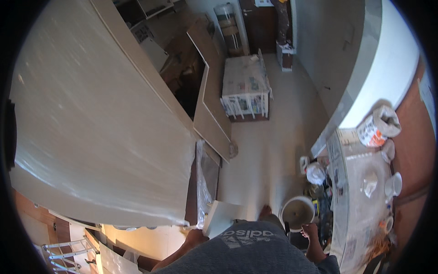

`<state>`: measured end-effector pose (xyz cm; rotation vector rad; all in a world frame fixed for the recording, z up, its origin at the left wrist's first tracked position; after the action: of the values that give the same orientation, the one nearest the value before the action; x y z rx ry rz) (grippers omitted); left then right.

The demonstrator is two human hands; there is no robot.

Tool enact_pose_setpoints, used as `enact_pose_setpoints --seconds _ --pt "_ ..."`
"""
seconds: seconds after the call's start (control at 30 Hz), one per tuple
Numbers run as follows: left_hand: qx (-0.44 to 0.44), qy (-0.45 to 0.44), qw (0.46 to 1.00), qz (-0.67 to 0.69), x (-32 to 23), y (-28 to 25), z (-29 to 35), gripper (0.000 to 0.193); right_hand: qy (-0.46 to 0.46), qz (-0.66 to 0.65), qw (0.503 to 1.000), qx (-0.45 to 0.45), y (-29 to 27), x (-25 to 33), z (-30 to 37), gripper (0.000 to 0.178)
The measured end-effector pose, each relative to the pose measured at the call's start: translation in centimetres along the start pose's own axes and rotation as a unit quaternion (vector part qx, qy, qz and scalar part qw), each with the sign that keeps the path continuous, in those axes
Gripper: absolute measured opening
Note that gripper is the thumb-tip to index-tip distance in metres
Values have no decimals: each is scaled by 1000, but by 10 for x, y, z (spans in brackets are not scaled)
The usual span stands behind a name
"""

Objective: The person handles white cabinet doors and panels, repeatedly lifting them to fit into an overhead cabinet frame. They align the doors with hinges and adjust their position multiple times. Another person is visible in the background working on the floor.

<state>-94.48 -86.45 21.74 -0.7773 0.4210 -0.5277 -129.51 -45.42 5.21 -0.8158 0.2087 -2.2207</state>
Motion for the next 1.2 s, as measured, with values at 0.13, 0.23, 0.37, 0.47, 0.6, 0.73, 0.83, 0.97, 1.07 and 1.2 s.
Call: enact_pose_setpoints --seconds 0.13,0.23,0.37,0.47,0.6,0.73,0.83,0.97,1.07,1.2 --pt "-11 -29 1000 6 -34 -52 -37 40 -259 220 940 15 -11 120 -89 20" --pt "-35 -61 997 23 -54 -85 -59 40 -186 -20 980 73 4 228 -98 20" --pt "-55 -64 996 31 -73 -131 -106 44 -303 39 943 136 59 343 -127 44" --pt "-39 -65 996 38 -88 -171 -144 43 -380 97 900 191 107 429 -102 43" --pt "-35 -35 998 29 -119 -221 -189 40 -488 190 818 235 153 531 -60 48" --pt "-38 -1 999 28 -136 -269 -227 39 -530 180 775 293 184 602 -49 65" --pt "-48 -16 998 30 -152 -313 -239 40 -530 126 764 346 203 646 -51 61" --pt "-59 -25 998 20 -174 -383 -246 39 -570 74 735 359 212 709 -59 43" --pt "-69 -28 997 0 -191 -442 -257 39 -568 -31 694 442 211 765 -66 31" --pt "-147 -28 988 20 -224 -521 -255 40 -663 -125 591 443 221 835 -74 31"
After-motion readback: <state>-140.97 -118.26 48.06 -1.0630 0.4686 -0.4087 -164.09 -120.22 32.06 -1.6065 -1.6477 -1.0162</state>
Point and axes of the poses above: each hand's wrist, its own z-axis away from the middle knuckle, its own y-axis out of the palm, x = y × z, the point moved 4 cm from there along -z, towards the middle knuckle, and after that the axes turned 5 degrees about -z, right-handed, at the moved point
